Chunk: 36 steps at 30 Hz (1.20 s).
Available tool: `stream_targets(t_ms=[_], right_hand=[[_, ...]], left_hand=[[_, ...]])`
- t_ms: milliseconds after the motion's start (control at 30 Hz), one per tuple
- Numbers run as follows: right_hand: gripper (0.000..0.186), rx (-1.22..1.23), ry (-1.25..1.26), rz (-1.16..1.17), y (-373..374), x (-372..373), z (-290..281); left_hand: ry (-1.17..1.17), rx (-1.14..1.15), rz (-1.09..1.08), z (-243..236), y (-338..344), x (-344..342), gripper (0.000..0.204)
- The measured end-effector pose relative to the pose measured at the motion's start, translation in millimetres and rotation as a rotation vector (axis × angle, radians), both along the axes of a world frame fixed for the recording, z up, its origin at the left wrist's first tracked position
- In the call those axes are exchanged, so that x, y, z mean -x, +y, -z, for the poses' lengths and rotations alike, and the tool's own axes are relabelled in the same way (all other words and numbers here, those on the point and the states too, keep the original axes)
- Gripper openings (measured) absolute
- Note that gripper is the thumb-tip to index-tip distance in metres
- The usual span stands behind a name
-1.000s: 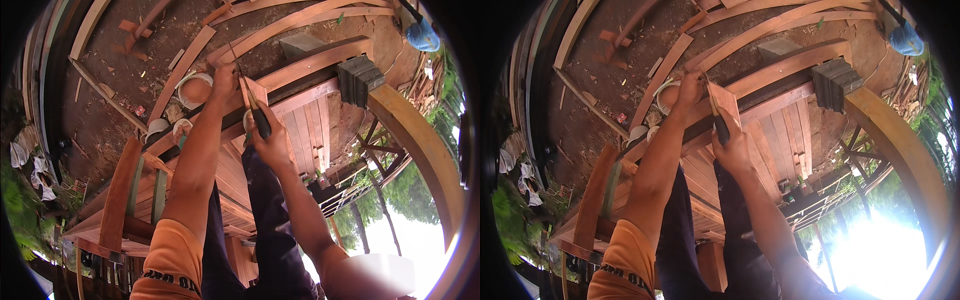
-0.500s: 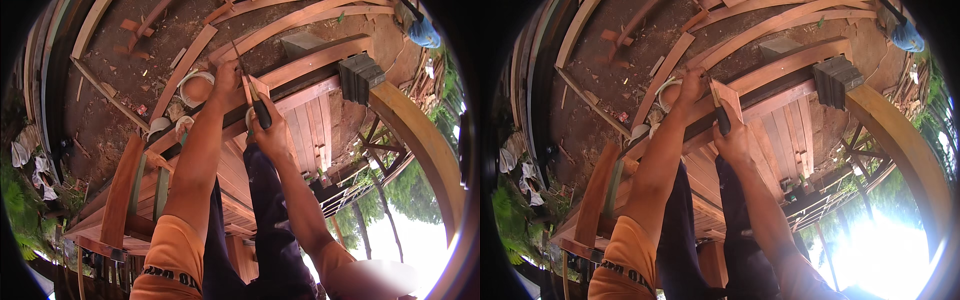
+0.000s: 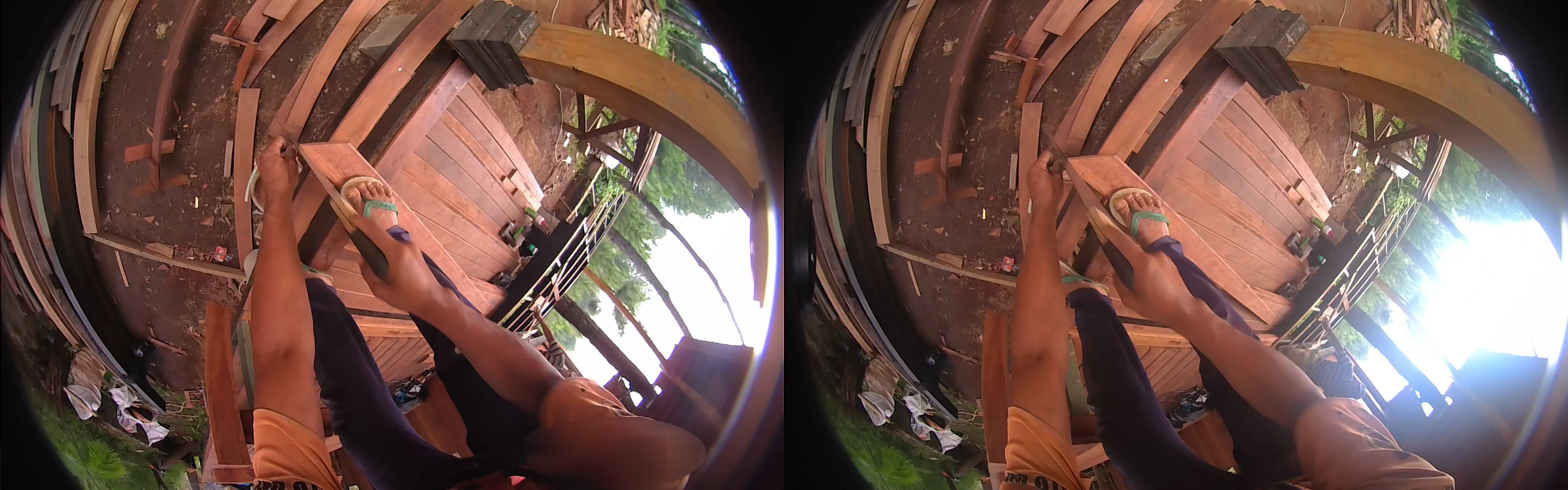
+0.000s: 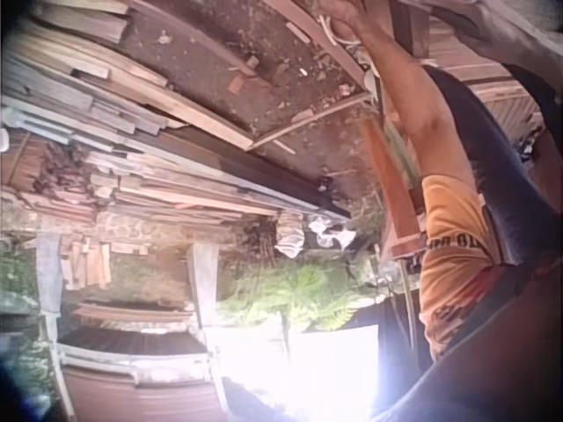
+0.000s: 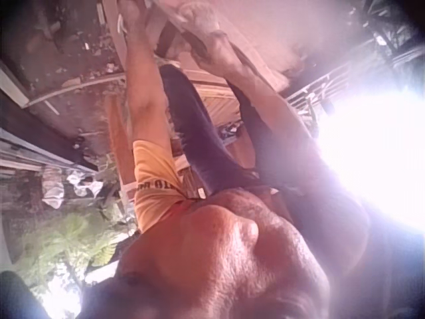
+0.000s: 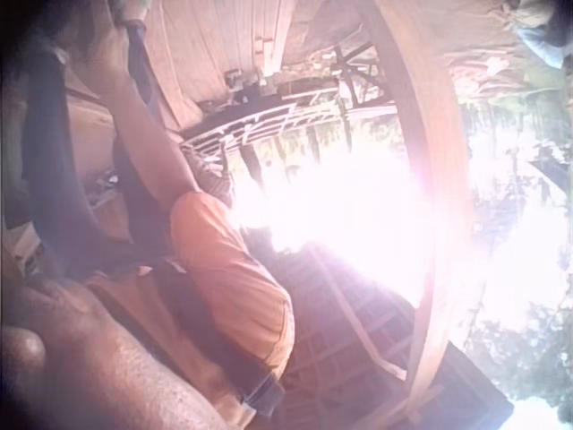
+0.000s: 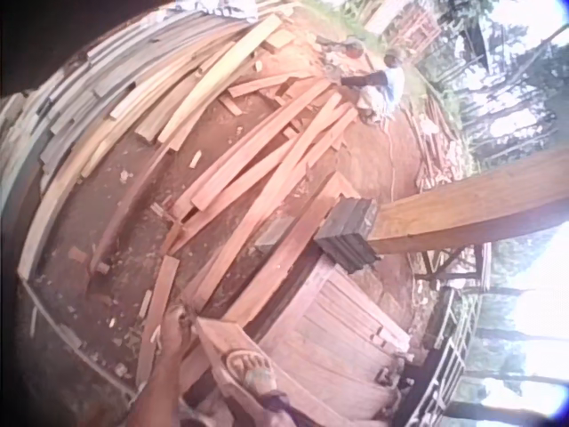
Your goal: The person measures and marks a wooden plank with a ruler and pencil, then uses a hand saw to cut the plank. After cutting, the person fits the plank into a gap in the wooden floor and adjusts it to ensure a proper fit.
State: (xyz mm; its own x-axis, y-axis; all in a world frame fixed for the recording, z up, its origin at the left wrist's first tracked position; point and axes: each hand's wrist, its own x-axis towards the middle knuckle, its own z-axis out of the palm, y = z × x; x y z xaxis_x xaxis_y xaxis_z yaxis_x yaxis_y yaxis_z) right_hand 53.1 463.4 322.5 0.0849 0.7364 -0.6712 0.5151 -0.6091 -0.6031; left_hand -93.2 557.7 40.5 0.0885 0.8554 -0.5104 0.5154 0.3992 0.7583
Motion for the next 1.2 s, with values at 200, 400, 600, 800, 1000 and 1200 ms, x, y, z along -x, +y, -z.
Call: stream_targets(t_ms=[200, 400, 600, 800, 1000, 1200], right_hand=[[0.059, -0.021, 0.024, 0.010, -16.7, -15.9, -20.2], [0.056, -0.067, -0.012, -0.031, 21.6, 2.2, 36.7], [0.057, -0.003, -0.031, -0.022, -36.1, -19.7, -70.3], [0.056, -0.095, -0.048, -0.017, 22.8, 6.6, 47.5], [0.054, 0.010, -0.065, -0.160, -49.5, -42.4, -84.6], [0.051, -0.099, -0.069, -0.034, 24.2, 2.6, 61.3]], left_hand=[[0.069, 0.099, 0.021, -20.9, 9.2, -8.9, 0.002], [-0.013, 0.001, 0.024, -19.1, 2.0, -6.7, 0.005], [0.077, 0.004, -0.025, -25.8, 0.0, -8.0, 0.009], [-0.093, 0.013, -0.034, -20.8, 3.8, -11.1, 0.005], [-0.068, 0.070, -0.169, -24.0, 0.5, -6.1, 0.008], [-0.088, -0.056, -0.151, -20.3, -1.0, -18.0, 0.012]])
